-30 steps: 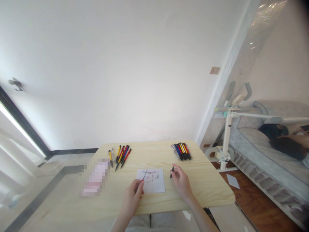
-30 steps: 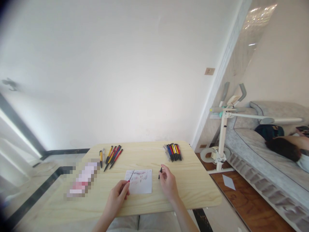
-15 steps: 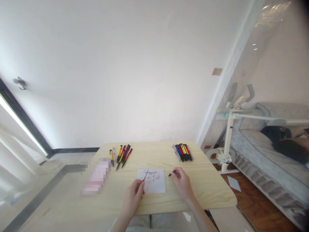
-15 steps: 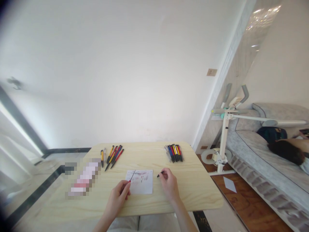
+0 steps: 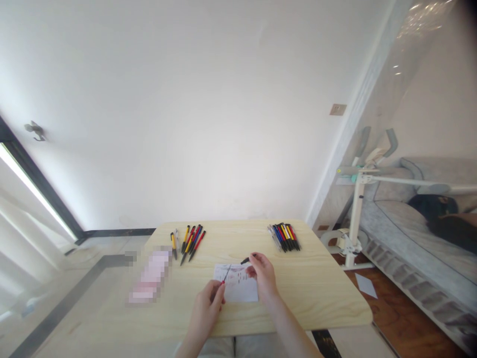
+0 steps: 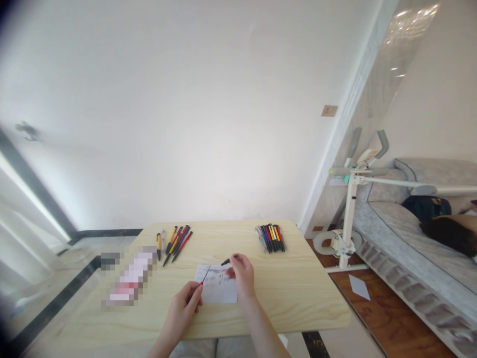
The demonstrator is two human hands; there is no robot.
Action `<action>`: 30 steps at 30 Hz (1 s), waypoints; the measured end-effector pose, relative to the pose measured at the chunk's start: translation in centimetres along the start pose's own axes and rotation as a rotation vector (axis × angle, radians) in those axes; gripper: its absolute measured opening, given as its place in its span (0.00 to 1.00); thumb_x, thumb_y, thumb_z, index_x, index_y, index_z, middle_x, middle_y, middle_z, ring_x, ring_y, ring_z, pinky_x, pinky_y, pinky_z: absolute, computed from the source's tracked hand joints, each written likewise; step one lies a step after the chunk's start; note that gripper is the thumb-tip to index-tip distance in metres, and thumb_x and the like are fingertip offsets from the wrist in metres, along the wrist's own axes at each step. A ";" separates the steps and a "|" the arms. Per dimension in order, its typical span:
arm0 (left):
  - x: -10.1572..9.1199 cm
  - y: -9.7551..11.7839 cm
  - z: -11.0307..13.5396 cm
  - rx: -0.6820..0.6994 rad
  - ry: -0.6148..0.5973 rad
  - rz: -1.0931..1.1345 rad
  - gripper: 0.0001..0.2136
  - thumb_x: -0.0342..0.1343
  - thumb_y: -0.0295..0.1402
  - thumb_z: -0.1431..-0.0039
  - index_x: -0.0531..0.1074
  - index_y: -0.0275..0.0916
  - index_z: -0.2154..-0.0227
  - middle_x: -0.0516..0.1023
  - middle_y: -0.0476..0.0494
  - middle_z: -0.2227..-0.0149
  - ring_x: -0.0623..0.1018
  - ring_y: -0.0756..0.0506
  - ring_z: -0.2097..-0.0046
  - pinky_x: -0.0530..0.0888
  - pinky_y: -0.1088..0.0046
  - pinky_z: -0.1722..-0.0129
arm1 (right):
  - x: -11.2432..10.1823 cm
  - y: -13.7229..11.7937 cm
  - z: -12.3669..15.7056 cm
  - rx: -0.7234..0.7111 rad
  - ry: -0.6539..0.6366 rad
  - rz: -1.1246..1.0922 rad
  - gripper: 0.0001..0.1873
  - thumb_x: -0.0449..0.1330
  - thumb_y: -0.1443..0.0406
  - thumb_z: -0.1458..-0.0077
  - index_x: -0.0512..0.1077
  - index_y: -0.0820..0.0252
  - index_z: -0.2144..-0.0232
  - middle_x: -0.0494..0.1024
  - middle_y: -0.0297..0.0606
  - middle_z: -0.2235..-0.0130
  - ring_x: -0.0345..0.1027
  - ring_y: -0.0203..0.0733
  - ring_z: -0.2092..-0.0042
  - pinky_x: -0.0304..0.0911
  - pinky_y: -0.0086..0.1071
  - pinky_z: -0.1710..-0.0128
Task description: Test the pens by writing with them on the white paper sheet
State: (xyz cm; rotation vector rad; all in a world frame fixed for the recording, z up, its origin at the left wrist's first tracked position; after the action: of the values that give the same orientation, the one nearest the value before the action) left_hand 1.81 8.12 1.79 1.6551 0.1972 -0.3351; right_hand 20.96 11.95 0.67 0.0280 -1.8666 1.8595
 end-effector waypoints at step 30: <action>0.1 -0.3 0.0 0.024 -0.006 -0.003 0.12 0.46 0.41 0.43 0.67 0.38 0.72 0.70 0.51 0.81 0.69 0.51 0.79 0.65 0.77 0.77 | 4.0 -0.6 0.6 0.006 -0.105 -0.015 0.17 0.63 0.55 0.58 0.69 0.62 0.69 0.73 0.32 0.73 0.63 0.30 0.82 0.55 0.23 0.85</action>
State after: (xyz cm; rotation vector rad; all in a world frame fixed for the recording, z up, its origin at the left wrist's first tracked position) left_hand 1.79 8.11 1.50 1.6777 0.1924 -0.3457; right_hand 17.49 12.70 2.68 0.1440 -1.9254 1.8867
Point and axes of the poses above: each hand's wrist, its own z-axis away from the middle knuckle, its own x-axis out of the palm, y = z × x, the point moved 8 cm from there along -z, towards the middle knuckle
